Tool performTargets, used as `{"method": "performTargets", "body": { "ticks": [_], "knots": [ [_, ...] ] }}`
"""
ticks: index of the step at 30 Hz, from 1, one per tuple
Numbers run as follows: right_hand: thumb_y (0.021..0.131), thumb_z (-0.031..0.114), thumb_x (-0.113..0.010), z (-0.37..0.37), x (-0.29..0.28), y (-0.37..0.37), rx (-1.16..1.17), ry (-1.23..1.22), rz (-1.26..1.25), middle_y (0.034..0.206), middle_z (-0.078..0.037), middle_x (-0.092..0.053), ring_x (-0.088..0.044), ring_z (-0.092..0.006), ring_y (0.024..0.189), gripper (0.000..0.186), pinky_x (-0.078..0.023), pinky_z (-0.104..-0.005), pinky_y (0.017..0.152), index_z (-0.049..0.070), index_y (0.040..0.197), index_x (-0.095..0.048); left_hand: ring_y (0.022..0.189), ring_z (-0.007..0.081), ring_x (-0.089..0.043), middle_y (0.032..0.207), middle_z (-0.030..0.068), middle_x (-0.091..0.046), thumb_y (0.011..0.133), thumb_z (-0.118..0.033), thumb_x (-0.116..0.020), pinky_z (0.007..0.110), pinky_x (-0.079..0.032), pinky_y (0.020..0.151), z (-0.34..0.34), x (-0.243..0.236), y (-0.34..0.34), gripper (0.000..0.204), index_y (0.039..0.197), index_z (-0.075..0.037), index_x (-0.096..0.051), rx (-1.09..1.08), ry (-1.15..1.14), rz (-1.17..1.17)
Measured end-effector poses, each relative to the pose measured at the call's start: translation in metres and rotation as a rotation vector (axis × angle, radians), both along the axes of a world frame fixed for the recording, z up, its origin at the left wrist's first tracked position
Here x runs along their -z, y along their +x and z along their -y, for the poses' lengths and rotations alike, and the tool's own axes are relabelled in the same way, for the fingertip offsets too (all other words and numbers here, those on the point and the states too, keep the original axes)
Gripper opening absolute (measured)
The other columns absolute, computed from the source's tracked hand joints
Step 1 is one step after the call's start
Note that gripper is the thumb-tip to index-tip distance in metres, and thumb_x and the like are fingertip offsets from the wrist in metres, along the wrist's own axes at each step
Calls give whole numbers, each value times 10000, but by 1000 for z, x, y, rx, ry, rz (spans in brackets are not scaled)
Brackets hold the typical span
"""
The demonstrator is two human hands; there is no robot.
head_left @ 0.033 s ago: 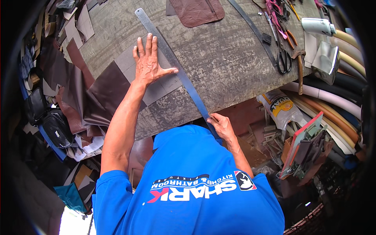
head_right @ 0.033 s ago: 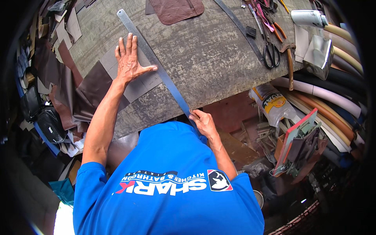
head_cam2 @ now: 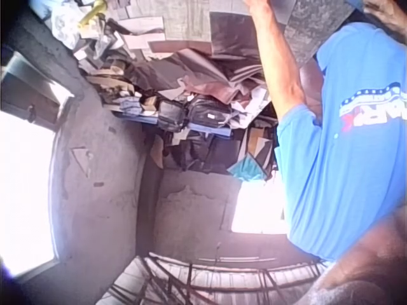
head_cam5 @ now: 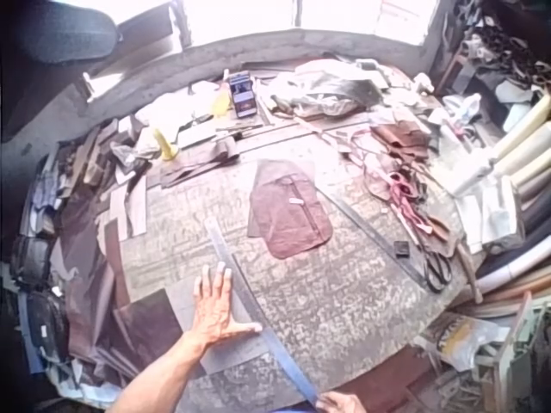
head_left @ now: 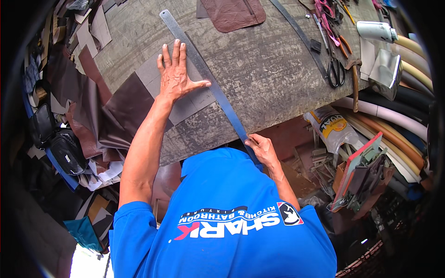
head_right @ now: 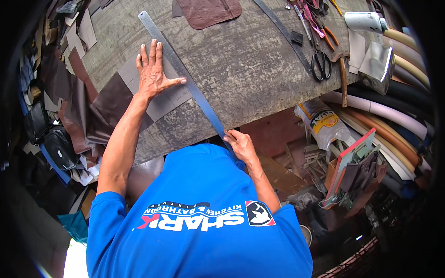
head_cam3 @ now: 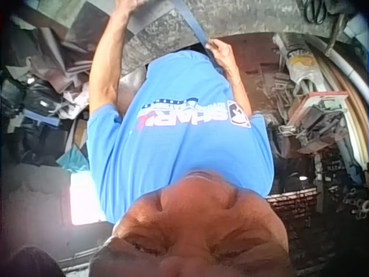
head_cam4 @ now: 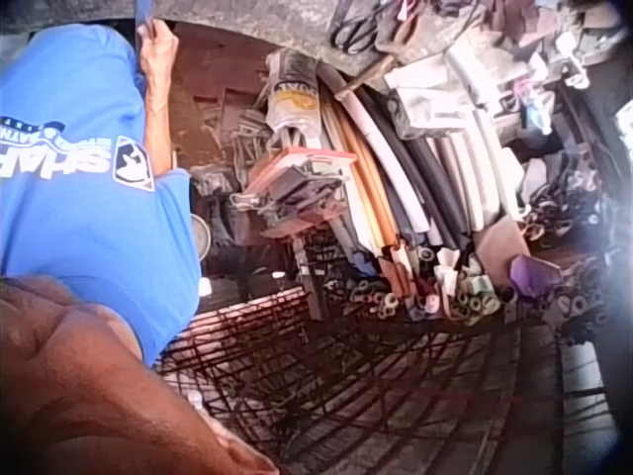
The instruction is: Measure and cut strips of leather on a workshop table.
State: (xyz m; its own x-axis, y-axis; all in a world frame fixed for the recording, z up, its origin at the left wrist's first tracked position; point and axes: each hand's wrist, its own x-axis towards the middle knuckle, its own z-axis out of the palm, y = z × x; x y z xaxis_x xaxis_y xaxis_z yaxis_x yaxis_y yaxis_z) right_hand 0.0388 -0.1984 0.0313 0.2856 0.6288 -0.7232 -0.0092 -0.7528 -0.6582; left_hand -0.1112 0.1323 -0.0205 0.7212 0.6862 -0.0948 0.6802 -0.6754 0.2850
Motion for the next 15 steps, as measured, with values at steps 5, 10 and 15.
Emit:
{"method": "performTargets", "body": {
  "ticks": [5,10,15],
  "knots": [
    [864,192,-705,-2,-3,4,-184,2,239,758,-165,-641,-629,-224,657,234,-472,-345,605,-11,972,-659,1469,425,35,1607,146,-90,490,-884,-657,577,-10,1169,1,-4,1,1433,1525,-18,-174,-8,13,-17],
    [952,227,-610,-53,-55,36,46,223,600,786,-136,-604,-610,-267,690,231,-505,-376,647,3,981,-654,1467,441,16,1604,174,-87,488,-826,-714,602,-41,1163,4,-12,4,1428,1517,10,-184,-42,-26,-27],
    [1031,394,-439,-178,-40,59,-23,508,437,782,-62,-602,-620,-154,691,439,-512,-289,637,7,1097,-637,1466,423,-89,1574,241,-138,534,-706,-790,595,-100,1161,9,-32,23,1352,1495,49,-211,-52,-101,-197]
  ]
}}
